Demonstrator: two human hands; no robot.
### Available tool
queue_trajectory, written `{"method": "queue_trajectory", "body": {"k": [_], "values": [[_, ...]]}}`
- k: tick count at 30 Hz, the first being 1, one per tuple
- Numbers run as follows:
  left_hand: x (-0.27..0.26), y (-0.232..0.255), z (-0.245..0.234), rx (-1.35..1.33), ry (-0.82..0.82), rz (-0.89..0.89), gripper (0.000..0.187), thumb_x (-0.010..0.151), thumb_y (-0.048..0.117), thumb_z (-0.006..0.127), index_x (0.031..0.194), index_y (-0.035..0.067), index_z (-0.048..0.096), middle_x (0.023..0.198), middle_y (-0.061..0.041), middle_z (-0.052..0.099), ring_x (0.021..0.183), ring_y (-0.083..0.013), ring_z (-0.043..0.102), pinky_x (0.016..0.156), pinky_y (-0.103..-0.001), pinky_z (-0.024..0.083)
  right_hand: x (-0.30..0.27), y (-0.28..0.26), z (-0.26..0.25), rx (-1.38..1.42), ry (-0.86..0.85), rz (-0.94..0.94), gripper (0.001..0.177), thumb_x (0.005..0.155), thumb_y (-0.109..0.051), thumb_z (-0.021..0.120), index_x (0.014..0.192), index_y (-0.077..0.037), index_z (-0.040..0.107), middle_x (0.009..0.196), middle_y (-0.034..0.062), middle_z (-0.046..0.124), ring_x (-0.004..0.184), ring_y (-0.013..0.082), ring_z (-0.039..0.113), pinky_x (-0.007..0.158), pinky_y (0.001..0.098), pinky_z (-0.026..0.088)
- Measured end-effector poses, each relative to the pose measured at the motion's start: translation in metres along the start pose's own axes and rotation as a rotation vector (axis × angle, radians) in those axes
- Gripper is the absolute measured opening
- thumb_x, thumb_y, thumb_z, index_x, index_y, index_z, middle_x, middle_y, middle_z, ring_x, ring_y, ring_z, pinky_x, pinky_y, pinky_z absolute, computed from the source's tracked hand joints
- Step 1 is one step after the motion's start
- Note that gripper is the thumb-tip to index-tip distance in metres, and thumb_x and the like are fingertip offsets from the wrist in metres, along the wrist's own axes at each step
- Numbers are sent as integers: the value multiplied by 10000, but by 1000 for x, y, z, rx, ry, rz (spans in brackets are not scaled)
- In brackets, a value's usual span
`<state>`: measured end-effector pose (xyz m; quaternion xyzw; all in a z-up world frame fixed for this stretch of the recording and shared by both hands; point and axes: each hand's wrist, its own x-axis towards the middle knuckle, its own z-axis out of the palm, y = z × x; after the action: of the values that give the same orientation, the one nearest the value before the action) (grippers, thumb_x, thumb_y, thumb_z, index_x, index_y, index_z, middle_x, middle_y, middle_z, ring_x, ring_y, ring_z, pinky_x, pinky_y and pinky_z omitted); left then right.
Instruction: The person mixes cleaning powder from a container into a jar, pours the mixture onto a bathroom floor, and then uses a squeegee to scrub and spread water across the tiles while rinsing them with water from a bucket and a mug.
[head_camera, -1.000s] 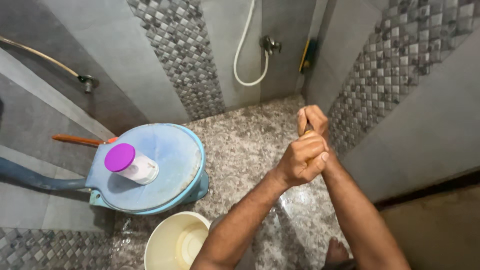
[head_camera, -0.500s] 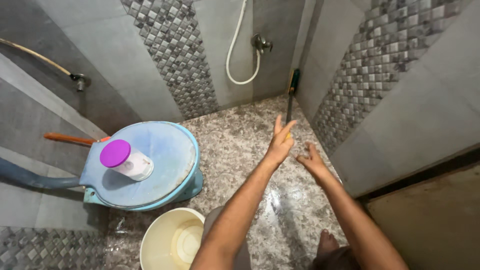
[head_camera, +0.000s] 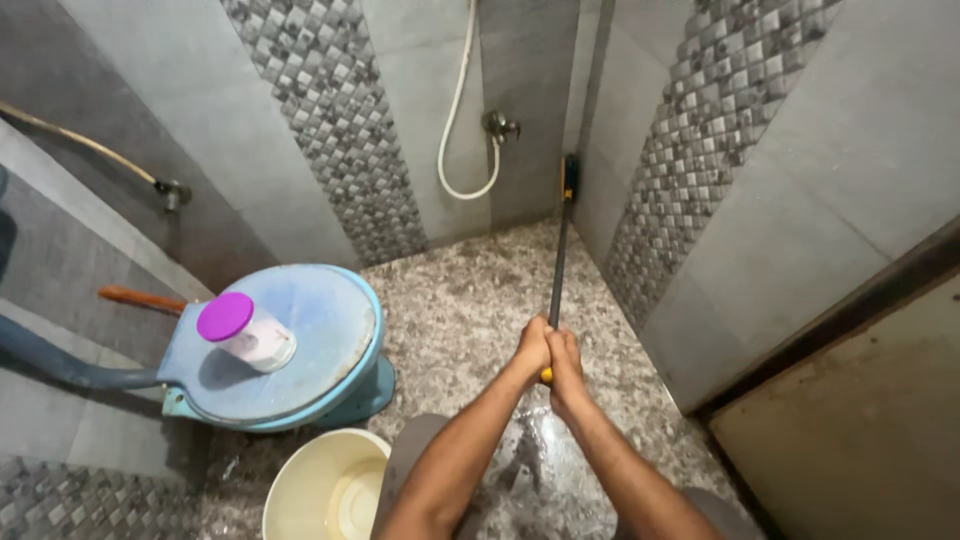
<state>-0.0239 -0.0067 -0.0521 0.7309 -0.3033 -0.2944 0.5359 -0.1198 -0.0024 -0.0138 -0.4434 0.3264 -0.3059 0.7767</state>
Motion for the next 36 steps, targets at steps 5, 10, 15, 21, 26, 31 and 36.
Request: {"method": "queue_trajectory", "body": {"k": [5, 10, 15, 21, 26, 31, 36], "values": [[-70, 86, -35, -265, -94, 68, 216, 894, 113, 608, 1109, 95, 617, 758, -48, 608, 643, -111, 553, 537, -292, 456, -35, -23, 15, 57, 7, -157, 697, 942, -364, 648, 1535, -115, 379, 1336, 95, 566, 1227, 192, 553, 995, 311, 471], [-64, 95, -36, -366, -114, 184, 204, 892, 68, 547, 1078, 46, 629, 805, -9, 599, 687, -86, 559, 571, -274, 472, -27, -33, 26, 58, 29, -164, 692, 952, -351, 647, 1535, -104, 368, 1328, 97, 567, 1187, 177, 553, 984, 308, 471], [-58, 77, -24, -307, -61, 135, 105, 914, 114, 560, 998, 68, 605, 786, 4, 608, 700, -84, 585, 584, -282, 492, -26, -27, 22, 108, 58, -131, 634, 970, -354, 627, 1507, -90, 419, 1274, 95, 592, 1133, 172, 576, 945, 315, 489], [-39, 52, -11, -538, -159, 74, 109, 872, 106, 581, 960, 65, 630, 777, -2, 610, 677, -124, 573, 581, -306, 483, -24, -30, 16, 102, 69, -111, 608, 927, -354, 659, 1455, -144, 445, 1249, 64, 621, 1122, 144, 605, 921, 291, 510], [8, 30, 3, -214, -52, 47, 143, 884, 150, 622, 910, 17, 665, 761, -55, 663, 688, -161, 614, 577, -336, 505, 33, -20, 3, 111, 110, -38, 553, 929, -358, 680, 1390, -102, 511, 1132, 87, 648, 993, 183, 631, 812, 324, 532], [1, 46, 0, -215, -19, 62, 164, 849, 173, 650, 950, 46, 674, 794, -53, 695, 714, -157, 645, 614, -355, 538, 24, -21, 3, 131, 46, -162, 493, 961, -324, 701, 1358, -69, 556, 1125, 76, 653, 998, 147, 644, 820, 297, 540], [2, 49, -5, -63, -7, 72, 191, 843, 223, 649, 935, 60, 684, 796, -90, 725, 740, -190, 701, 659, -373, 552, 21, -23, 7, 169, 60, -96, 454, 940, -324, 665, 1336, -136, 547, 1086, 40, 662, 961, 120, 649, 790, 276, 548]]}}
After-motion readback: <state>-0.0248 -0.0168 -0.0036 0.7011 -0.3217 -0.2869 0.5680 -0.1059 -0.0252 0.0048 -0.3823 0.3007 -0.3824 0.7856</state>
